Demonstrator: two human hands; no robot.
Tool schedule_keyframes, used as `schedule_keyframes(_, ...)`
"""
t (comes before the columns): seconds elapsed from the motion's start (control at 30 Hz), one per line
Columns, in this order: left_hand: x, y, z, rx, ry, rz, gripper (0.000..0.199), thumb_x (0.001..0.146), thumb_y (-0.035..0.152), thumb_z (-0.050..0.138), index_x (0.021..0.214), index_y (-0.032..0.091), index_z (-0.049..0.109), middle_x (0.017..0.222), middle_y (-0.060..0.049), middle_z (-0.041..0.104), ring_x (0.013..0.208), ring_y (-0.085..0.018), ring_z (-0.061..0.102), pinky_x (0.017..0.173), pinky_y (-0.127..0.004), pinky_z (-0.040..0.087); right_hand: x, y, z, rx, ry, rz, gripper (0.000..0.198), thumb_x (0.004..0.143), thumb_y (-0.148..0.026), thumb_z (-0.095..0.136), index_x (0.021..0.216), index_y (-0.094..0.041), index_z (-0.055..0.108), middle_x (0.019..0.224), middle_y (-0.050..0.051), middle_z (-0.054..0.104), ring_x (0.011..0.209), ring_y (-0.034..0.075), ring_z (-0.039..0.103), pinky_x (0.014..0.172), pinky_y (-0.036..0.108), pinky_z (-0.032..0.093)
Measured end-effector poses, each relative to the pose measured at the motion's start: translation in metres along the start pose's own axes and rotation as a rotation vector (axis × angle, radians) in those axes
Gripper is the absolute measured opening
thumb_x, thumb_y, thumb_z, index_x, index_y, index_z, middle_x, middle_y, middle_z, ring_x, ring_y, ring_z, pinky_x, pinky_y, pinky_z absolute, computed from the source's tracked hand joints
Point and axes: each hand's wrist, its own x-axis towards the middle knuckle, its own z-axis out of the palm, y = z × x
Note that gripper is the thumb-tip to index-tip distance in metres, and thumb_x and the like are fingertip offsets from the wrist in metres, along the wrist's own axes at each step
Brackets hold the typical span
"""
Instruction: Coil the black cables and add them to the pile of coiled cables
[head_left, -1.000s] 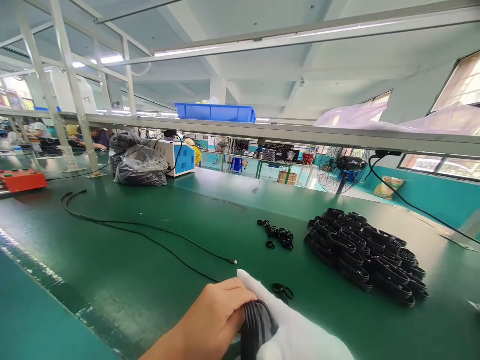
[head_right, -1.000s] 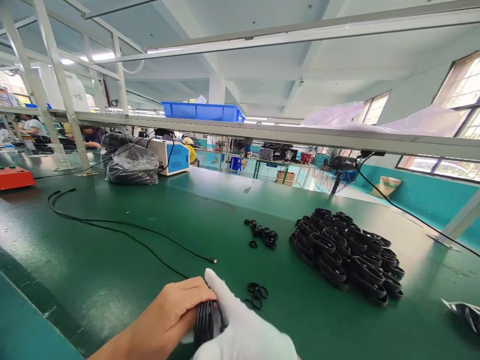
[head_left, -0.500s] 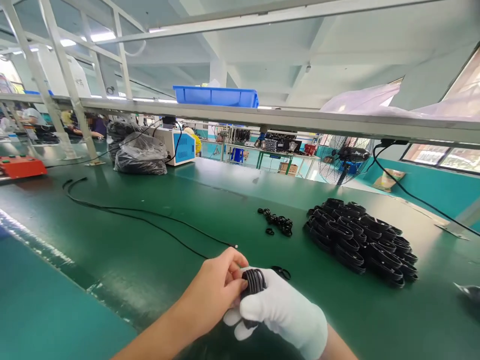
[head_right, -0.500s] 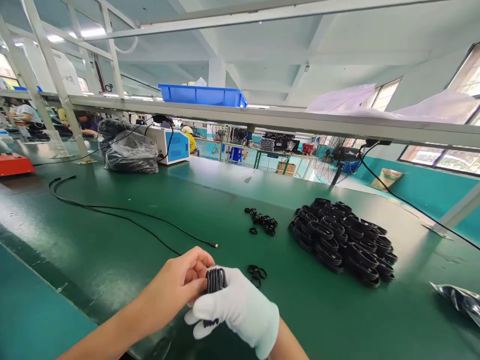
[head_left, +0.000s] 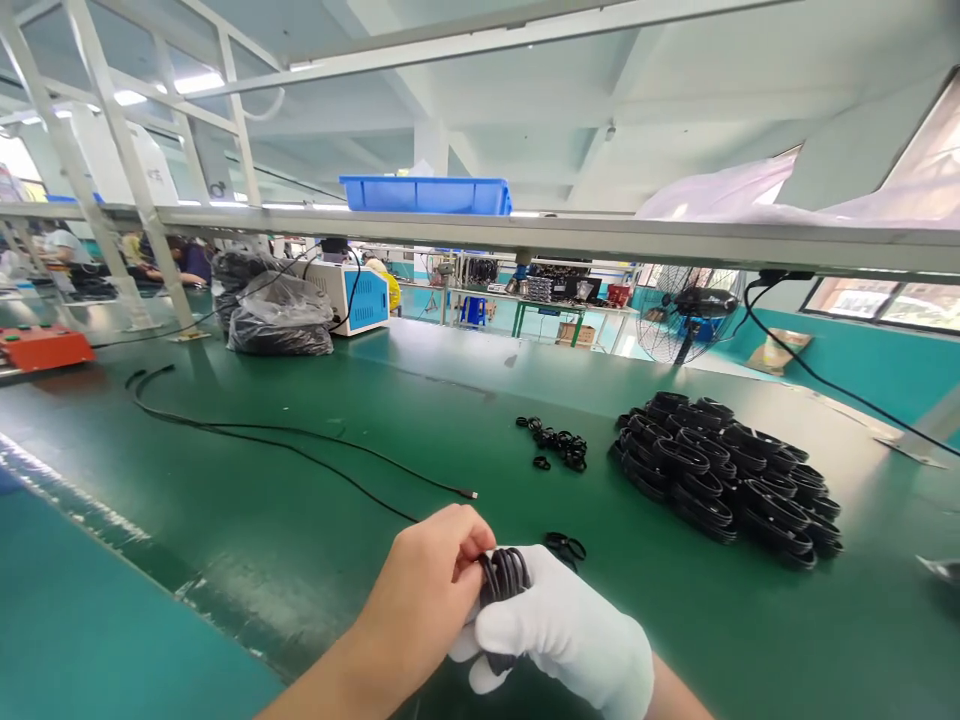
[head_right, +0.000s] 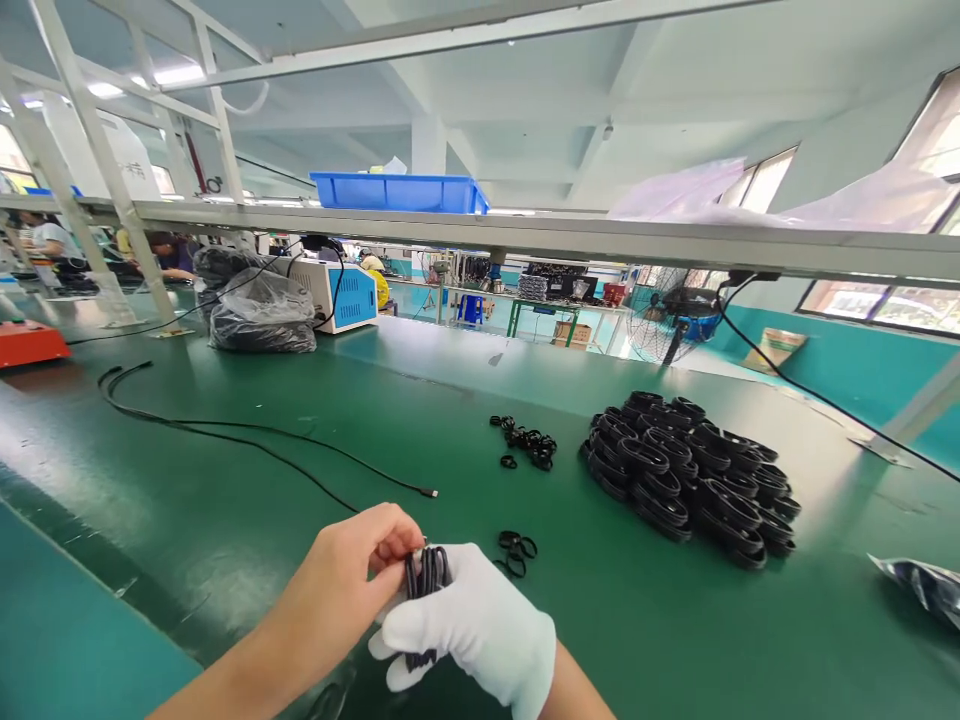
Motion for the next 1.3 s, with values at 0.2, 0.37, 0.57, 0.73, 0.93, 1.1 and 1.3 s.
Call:
schedule_keyframes(0.2, 0.002, -0.001, 0.007, 0.046, -0.035, 0.023, 0.026, 0.07, 0.003, 0.04, 0.074, 0.023, 0.057, 0.072, 0.003, 0.058, 0.064, -0.013, 0.054, 0.057, -0.022, 0.041, 0.001, 0.002, -0.002, -0.117, -0.008, 0.112, 0.006, 0.056, -0.009, 0.062, 0.057, -0.012, 0.056, 0.054, -0.001, 0.058, 0.046, 0.01, 0.058, 0.043, 0.017, 0.044)
schedule_keyframes(0.37, -0.001, -0.01, 0.012, 0.024, -0.004, 0.137, 0.033, 0.072, 0.0, 0.04, 0.079, 0.021, 0.064, 0.076, 0.001, 0.06, 0.067, -0.011, 0.057, 0.06, -0.02, 0.042, 0.004, 0.004, -0.005, -0.094, -0.015, 0.058, 0.018, 0.05, -0.007, 0.064, 0.049, -0.014, 0.048, 0.048, -0.005, 0.047, 0.041, 0.007, 0.05, 0.037, 0.014, 0.039)
schedule_keyframes(0.57, 0.0, -0.019, 0.023, -0.028, 0.086, 0.178, 0.029, 0.077, 0.004, 0.042, 0.078, 0.019, 0.067, 0.07, 0.0, 0.059, 0.062, -0.011, 0.056, 0.056, -0.02, 0.041, 0.008, 0.002, 0.001, -0.105, 0.021, 0.068, 0.01, 0.051, -0.008, 0.062, 0.05, -0.013, 0.053, 0.046, -0.003, 0.051, 0.039, 0.008, 0.051, 0.033, 0.013, 0.036)
schedule_keyframes(0.73, 0.013, -0.018, 0.014, -0.068, -0.002, 0.093, 0.024, 0.075, 0.008, 0.047, 0.08, 0.022, 0.067, 0.073, 0.001, 0.06, 0.063, -0.012, 0.055, 0.058, -0.022, 0.042, 0.009, 0.005, 0.001, 0.062, 0.07, 0.062, 0.01, 0.054, -0.018, 0.063, 0.06, -0.011, 0.059, 0.05, -0.001, 0.051, 0.041, 0.009, 0.049, 0.031, 0.017, 0.037)
schedule_keyframes(0.93, 0.001, -0.028, 0.003, -0.19, -0.002, -0.049, 0.014, 0.077, 0.021, 0.054, 0.085, 0.022, 0.065, 0.123, -0.005, 0.051, 0.112, -0.024, 0.049, 0.098, -0.041, 0.037, 0.012, 0.013, -0.014, 0.291, 0.121, -0.032, 0.036, 0.057, -0.035, 0.074, 0.079, -0.014, 0.055, 0.068, 0.002, 0.059, 0.058, 0.013, 0.057, 0.048, 0.025, 0.045)
schedule_keyframes(1.1, -0.022, -0.032, 0.044, -0.315, -0.024, -0.065, 0.039, 0.066, 0.017, 0.063, 0.104, 0.025, 0.064, 0.138, -0.007, 0.038, 0.12, -0.028, 0.043, 0.098, -0.042, 0.039, 0.018, 0.014, -0.005, 0.35, 0.028, -0.095, 0.034, 0.055, -0.034, 0.075, 0.066, -0.013, 0.051, 0.057, 0.0, 0.053, 0.053, 0.012, 0.053, 0.052, 0.026, 0.041)
schedule_keyframes(1.3, -0.02, -0.028, 0.039, -0.32, -0.022, 0.023, 0.019, 0.068, 0.019, 0.063, 0.086, 0.022, 0.069, 0.133, -0.006, 0.046, 0.118, -0.028, 0.045, 0.1, -0.041, 0.038, 0.013, 0.013, -0.008, 0.333, 0.046, -0.129, 0.032, 0.055, -0.032, 0.075, 0.061, -0.012, 0.05, 0.056, -0.001, 0.051, 0.053, 0.011, 0.052, 0.051, 0.024, 0.041)
